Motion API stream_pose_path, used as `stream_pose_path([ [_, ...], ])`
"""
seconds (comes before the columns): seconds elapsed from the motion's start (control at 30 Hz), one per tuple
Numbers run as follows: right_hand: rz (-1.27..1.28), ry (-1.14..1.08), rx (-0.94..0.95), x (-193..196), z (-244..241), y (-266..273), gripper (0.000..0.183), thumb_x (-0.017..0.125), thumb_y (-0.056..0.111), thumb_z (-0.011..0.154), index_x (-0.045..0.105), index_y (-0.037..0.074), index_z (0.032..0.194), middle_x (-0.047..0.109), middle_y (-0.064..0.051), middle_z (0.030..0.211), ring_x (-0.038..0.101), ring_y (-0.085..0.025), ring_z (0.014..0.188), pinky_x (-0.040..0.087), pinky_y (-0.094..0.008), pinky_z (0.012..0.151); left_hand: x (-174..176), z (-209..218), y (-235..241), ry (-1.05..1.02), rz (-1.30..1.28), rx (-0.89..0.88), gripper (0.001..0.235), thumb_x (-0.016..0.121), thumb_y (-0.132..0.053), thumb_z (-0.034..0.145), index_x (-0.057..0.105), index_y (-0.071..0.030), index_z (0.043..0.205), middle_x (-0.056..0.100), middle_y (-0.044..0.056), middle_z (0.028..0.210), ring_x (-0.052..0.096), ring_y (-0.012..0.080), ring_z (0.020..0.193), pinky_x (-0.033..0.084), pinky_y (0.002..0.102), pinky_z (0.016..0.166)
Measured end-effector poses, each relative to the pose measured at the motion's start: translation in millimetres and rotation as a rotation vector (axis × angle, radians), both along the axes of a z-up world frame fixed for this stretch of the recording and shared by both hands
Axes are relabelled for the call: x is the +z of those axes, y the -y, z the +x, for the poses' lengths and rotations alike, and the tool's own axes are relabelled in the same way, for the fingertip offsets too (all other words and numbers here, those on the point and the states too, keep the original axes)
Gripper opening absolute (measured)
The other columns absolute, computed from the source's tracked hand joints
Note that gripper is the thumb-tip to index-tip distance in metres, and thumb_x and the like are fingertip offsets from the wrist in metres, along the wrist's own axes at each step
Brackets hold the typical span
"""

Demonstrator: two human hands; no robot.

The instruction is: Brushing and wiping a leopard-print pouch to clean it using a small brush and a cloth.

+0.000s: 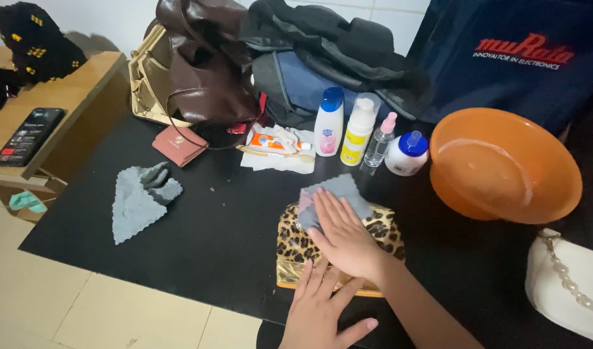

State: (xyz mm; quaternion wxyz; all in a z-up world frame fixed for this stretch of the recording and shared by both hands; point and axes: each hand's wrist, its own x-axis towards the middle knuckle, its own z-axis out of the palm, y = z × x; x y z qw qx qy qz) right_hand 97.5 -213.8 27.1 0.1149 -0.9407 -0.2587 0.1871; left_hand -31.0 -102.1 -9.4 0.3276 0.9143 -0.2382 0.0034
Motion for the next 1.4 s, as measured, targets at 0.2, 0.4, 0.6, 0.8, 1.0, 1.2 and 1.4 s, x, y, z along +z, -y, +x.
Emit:
stream_pose_path([
  [0.2,0.392,0.096,0.077,9.0,12.8,-20.4,0.050,0.028,0.031,0.105,0.042,0.016,0.151,0.046,-0.004,0.154,0.040,-0.021,0.142,0.022,-0.042,0.119,2.4,-2.1,-0.1,0.085,-0.059,0.027,0.067,0.042,-0.065,0.102,0.056,-0.020,0.149,0.043,0.016,0.157,0.030,0.0405,0.146,0.011,0.057,0.119],
  [0.4,0.440,0.024,0.295,3.2,23.2,-28.6,0.044,0.034,0.022,0.105,0.072,0.027,0.127,0.061,0.004,0.144,0.043,-0.018,0.143,0.022,-0.044,0.118,-2.3,-2.6,-0.7,0.085,-0.026,0.025,0.068,0.040,-0.065,0.103,0.053,-0.019,0.151,0.041,0.019,0.158,0.028,0.0410,0.147,0.009,0.056,0.119],
  [0.6,0.256,0.224,0.566,11.4,7.4,0.7,0.049,0.031,0.033,0.108,0.042,0.022,0.155,0.037,0.004,0.162,0.017,-0.019,0.155,-0.004,-0.052,0.123,7.4,-4.5,1.0,0.079,-0.031,0.057,0.061,0.045,-0.061,0.102,0.058,-0.019,0.146,0.046,0.010,0.154,0.031,0.0374,0.145,0.010,0.054,0.120],
  [0.8,0.300,0.521,0.498,-17.0,-0.6,46.8,0.047,0.038,0.030,0.109,0.045,0.024,0.155,0.044,0.008,0.160,0.025,-0.018,0.154,0.004,-0.059,0.122,3.7,-6.1,2.4,0.141,-0.007,0.050,0.065,0.043,-0.062,0.103,0.051,-0.020,0.152,0.036,0.013,0.163,0.019,0.0355,0.153,0.007,0.054,0.120],
  [1.0,0.174,0.570,0.144,-32.4,-41.6,55.2,0.054,0.047,0.041,0.104,0.047,0.019,0.153,0.047,-0.002,0.158,0.039,-0.031,0.146,0.028,-0.060,0.114,8.9,-6.7,1.6,0.109,-0.025,0.043,0.062,0.043,-0.062,0.103,0.060,-0.016,0.142,0.043,0.013,0.158,0.026,0.0354,0.150,0.008,0.053,0.120],
  [1.2,-0.012,0.334,-0.145,-24.5,-60.5,47.7,0.071,0.039,0.057,0.104,0.042,0.003,0.150,0.041,-0.020,0.157,0.038,-0.035,0.147,0.025,-0.053,0.120,2.2,-6.8,-0.6,0.178,-0.033,0.046,0.072,0.048,-0.060,0.102,0.048,-0.009,0.153,0.044,0.015,0.158,0.030,0.0358,0.149,0.012,0.053,0.121],
  [1.4,0.234,-0.135,0.066,18.1,-39.2,29.2,0.060,0.022,0.043,0.105,0.022,0.026,0.163,0.016,0.006,0.172,0.005,-0.018,0.159,0.002,-0.044,0.124,5.8,-5.7,-1.4,0.114,-0.032,0.016,0.070,0.045,-0.062,0.103,0.058,-0.006,0.143,0.049,0.021,0.151,0.036,0.0393,0.143,0.007,0.053,0.123],
])
